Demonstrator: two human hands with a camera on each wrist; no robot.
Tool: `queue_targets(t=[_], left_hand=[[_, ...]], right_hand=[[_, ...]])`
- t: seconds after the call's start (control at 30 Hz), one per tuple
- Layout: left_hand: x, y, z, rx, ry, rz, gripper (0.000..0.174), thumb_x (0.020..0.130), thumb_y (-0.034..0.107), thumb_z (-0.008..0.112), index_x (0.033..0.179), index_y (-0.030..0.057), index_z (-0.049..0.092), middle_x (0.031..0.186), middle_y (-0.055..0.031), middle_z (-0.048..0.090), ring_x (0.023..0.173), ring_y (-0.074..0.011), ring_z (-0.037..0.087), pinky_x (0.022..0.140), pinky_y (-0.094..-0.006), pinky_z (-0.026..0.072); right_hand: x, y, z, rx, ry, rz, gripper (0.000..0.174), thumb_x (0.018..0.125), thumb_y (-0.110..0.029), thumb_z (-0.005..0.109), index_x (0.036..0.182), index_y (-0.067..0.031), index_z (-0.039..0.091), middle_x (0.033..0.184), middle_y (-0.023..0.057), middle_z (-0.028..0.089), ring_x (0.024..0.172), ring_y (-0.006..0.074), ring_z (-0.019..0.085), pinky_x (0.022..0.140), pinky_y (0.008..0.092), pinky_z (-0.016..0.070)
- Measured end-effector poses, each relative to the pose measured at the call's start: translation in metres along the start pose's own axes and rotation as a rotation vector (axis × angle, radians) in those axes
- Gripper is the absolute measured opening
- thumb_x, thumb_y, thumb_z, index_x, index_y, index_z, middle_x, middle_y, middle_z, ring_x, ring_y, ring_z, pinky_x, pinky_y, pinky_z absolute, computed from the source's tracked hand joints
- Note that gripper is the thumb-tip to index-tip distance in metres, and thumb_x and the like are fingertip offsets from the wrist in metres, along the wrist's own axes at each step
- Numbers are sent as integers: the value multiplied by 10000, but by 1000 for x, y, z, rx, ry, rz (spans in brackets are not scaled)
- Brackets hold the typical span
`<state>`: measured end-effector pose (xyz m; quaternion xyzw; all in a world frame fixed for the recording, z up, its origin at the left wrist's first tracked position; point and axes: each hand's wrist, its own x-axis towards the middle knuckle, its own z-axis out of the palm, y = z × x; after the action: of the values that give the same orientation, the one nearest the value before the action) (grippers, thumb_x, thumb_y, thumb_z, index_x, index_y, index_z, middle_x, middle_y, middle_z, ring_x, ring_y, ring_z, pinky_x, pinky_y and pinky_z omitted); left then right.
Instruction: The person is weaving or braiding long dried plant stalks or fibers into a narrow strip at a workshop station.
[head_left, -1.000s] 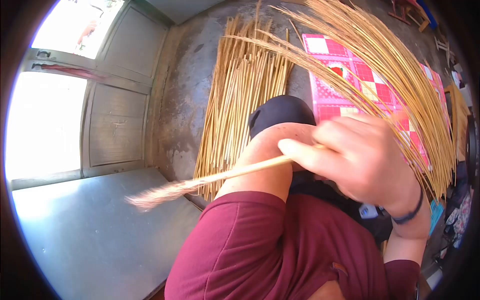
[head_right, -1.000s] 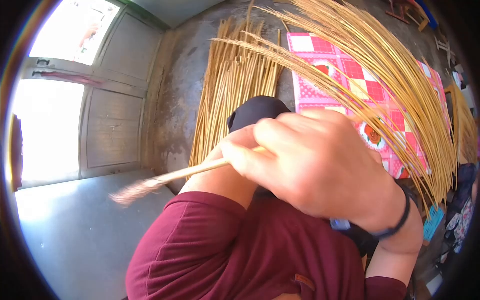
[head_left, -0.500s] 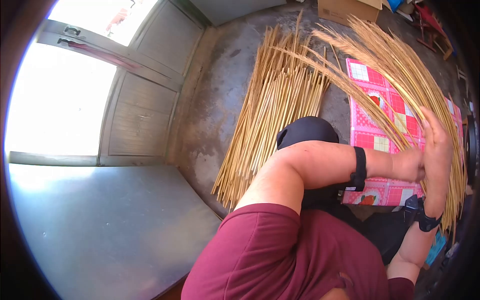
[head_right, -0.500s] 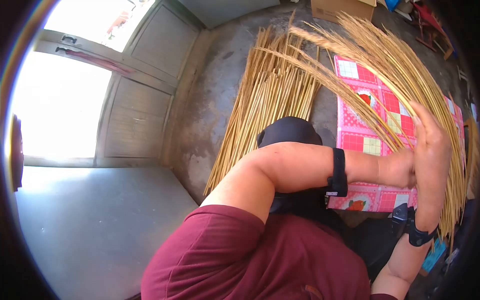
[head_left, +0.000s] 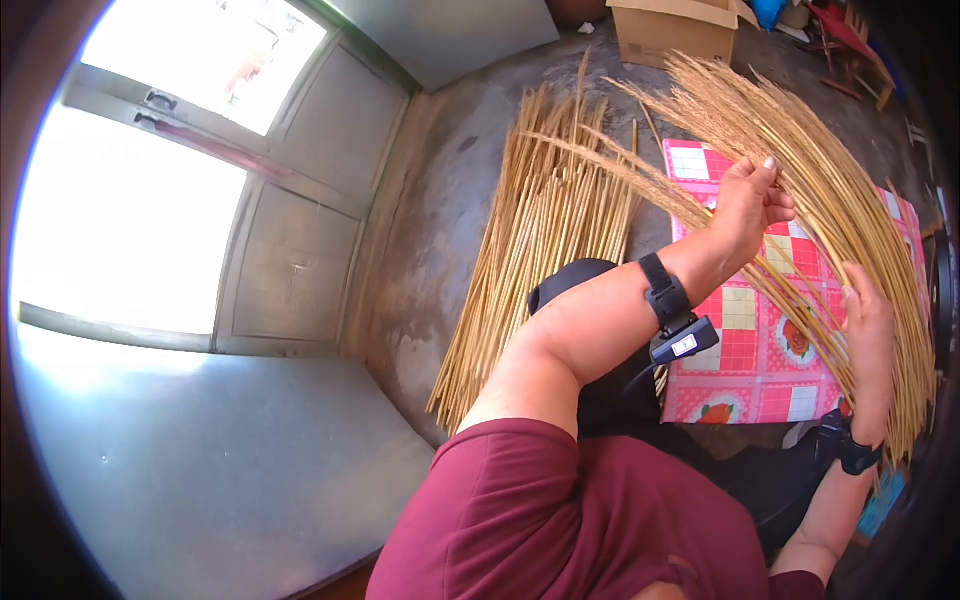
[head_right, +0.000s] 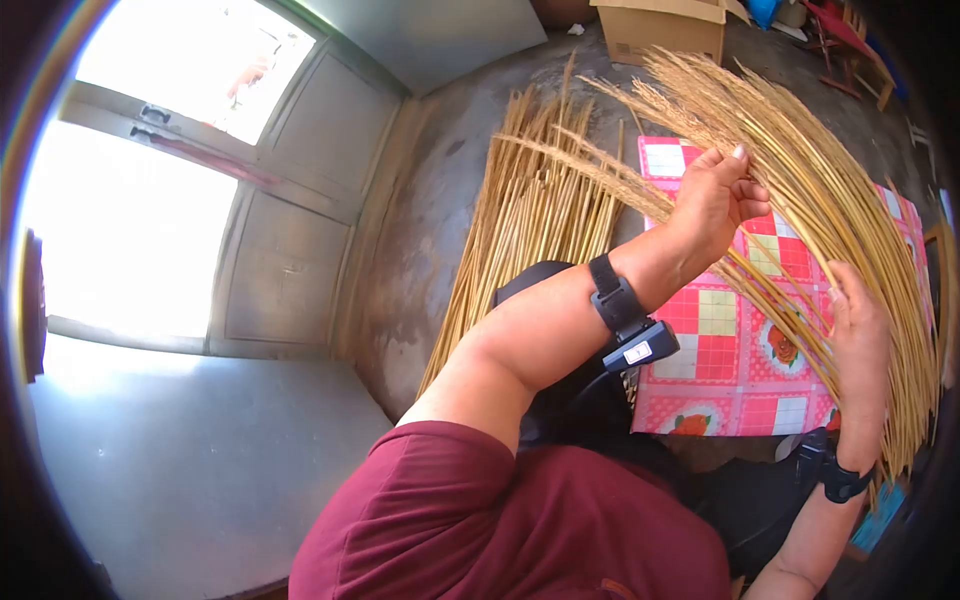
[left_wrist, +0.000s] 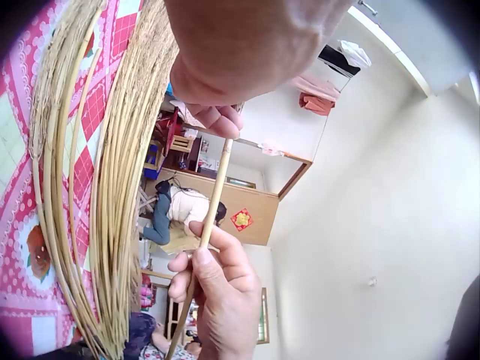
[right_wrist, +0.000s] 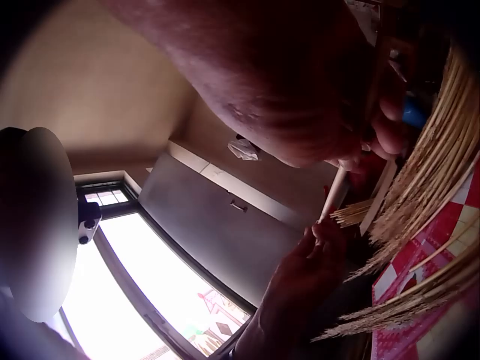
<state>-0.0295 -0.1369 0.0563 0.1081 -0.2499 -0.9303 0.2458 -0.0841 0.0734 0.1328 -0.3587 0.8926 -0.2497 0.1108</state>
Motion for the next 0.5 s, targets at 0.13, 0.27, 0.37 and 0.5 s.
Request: queue_targets(t=[0.13, 0.27, 0.37, 0.5], left_hand=[[-7, -32, 7, 114, -142, -147, 121, 943, 161, 463, 927, 47, 498, 755, -78, 594, 616, -168, 613, 571, -297, 548], [-29, -70, 24, 270, -132, -369, 164, 944, 187, 468, 913, 31, 504, 751, -92, 603, 653, -183, 629, 617, -302, 549], [-39, -73, 36, 390, -270, -395, 206, 948, 222, 467, 921, 26, 519, 760, -106, 615, 671, -187, 631, 656, -302, 531], [-35, -90, 27, 378, -260, -387, 276, 944, 292, 477, 894, 30, 547, 671, -119, 618, 605, -204, 618, 614, -330, 531]], right_hand=[[-8, 12, 8, 108, -14, 21, 237, 876, -102, 505, 1089, -12, 553, 883, 175, 614, 792, 269, 607, 710, 347, 457], [-16, 27, 5, 198, 89, -163, 204, 881, -130, 510, 1046, -28, 572, 788, 155, 608, 685, 222, 595, 623, 336, 449], [-20, 47, 4, 189, 109, -87, 135, 880, -114, 500, 972, -45, 570, 609, 139, 528, 511, 204, 507, 495, 334, 399], [-29, 51, -7, 197, 90, -9, 122, 872, -113, 508, 940, -34, 572, 625, 152, 551, 567, 274, 551, 515, 370, 408]])
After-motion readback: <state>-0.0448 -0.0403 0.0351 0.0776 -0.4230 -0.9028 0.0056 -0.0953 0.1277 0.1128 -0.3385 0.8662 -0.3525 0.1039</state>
